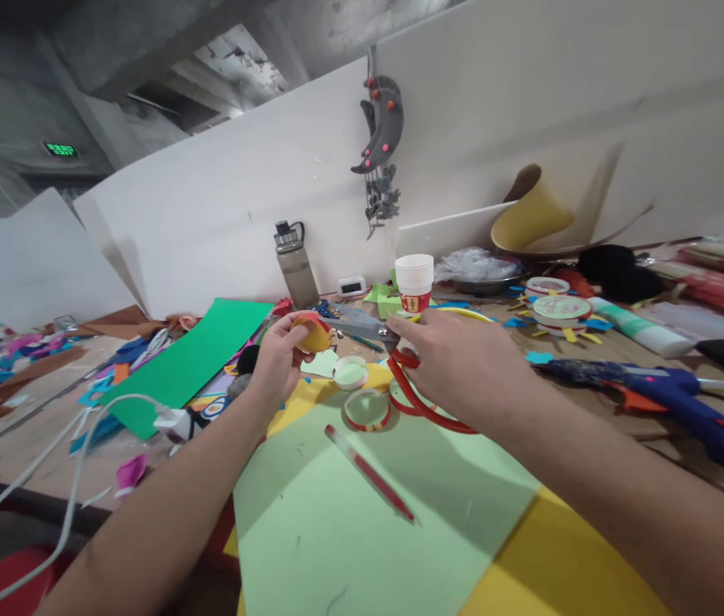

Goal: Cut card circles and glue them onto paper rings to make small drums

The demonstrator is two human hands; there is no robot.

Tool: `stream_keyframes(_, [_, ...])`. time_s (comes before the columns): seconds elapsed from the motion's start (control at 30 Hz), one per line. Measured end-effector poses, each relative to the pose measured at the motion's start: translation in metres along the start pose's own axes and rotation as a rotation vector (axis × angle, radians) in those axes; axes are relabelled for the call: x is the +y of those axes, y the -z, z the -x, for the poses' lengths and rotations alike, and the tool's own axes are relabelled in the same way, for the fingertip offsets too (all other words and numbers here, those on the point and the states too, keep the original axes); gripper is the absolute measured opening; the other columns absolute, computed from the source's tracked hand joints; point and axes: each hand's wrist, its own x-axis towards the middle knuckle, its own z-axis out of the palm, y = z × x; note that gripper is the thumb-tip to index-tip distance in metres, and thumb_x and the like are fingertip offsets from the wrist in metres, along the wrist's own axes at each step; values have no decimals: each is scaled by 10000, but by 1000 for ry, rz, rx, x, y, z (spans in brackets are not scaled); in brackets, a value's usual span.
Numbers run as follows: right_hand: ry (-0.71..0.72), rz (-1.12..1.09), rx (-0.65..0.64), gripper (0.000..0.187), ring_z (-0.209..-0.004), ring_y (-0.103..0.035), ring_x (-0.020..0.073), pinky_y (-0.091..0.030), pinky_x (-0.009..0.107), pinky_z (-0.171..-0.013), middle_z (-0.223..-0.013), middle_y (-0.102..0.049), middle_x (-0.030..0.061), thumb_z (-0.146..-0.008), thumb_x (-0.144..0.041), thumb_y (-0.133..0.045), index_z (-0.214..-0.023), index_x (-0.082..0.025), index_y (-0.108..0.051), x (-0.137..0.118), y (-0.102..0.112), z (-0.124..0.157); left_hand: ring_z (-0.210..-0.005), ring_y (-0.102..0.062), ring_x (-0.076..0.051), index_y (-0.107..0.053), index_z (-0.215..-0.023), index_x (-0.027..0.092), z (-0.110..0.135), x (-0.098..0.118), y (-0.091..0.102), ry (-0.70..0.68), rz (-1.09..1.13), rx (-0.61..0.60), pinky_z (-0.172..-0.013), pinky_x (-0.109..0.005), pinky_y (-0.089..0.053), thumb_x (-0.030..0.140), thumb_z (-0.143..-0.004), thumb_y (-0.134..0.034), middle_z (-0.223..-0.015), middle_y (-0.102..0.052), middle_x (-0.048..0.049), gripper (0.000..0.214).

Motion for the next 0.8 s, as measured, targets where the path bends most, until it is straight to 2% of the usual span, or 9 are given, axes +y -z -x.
stream_keyframes(0.2, [-9,2,-15,479,-875,-698,316,-421,328,-547,-1039,-722,119,-889,-324,-451,-1355,-358,-558,2,-2,-1,-499,-485,-75,-668,-841,151,-3,-1,3,28,-34,-11,-401,-189,-234,311,-594,-730,-655,-641,-5,301])
stream_keyframes(0.47, [-13,-87,-84,485,-905,-688,357,-470,377,-585,-1125,-726,104,-872,-399,-491,-1348,-355,-574,3,-3,-3,-465,-423,-56,-711,-870,160,-11,-3,14,-42,-205,-64,-392,-190,-224,307,-659,-687,-669,-635,-1,258])
stream_keyframes(0.6, [-2,-97,-58,476,-895,-684,361,-462,376,-577,-1118,-726,104,-864,-389,-517,-1335,-365,-585,4,-6,-4,-448,-402,-49,-718,-857,160,-13,-3,16,-72,-234,-63,-386,-187,-235,289,-654,-680,-655,-627,10,244])
stream_keyframes(0.8, [24,-91,-41,457,-821,-690,355,-452,372,-559,-1041,-734,113,-853,-337,-523,-1301,-369,-607,1,-8,-2,-454,-428,-55,-714,-854,157,-12,-3,15,-35,-276,-92,-382,-177,-222,311,-658,-691,-650,-647,-5,250])
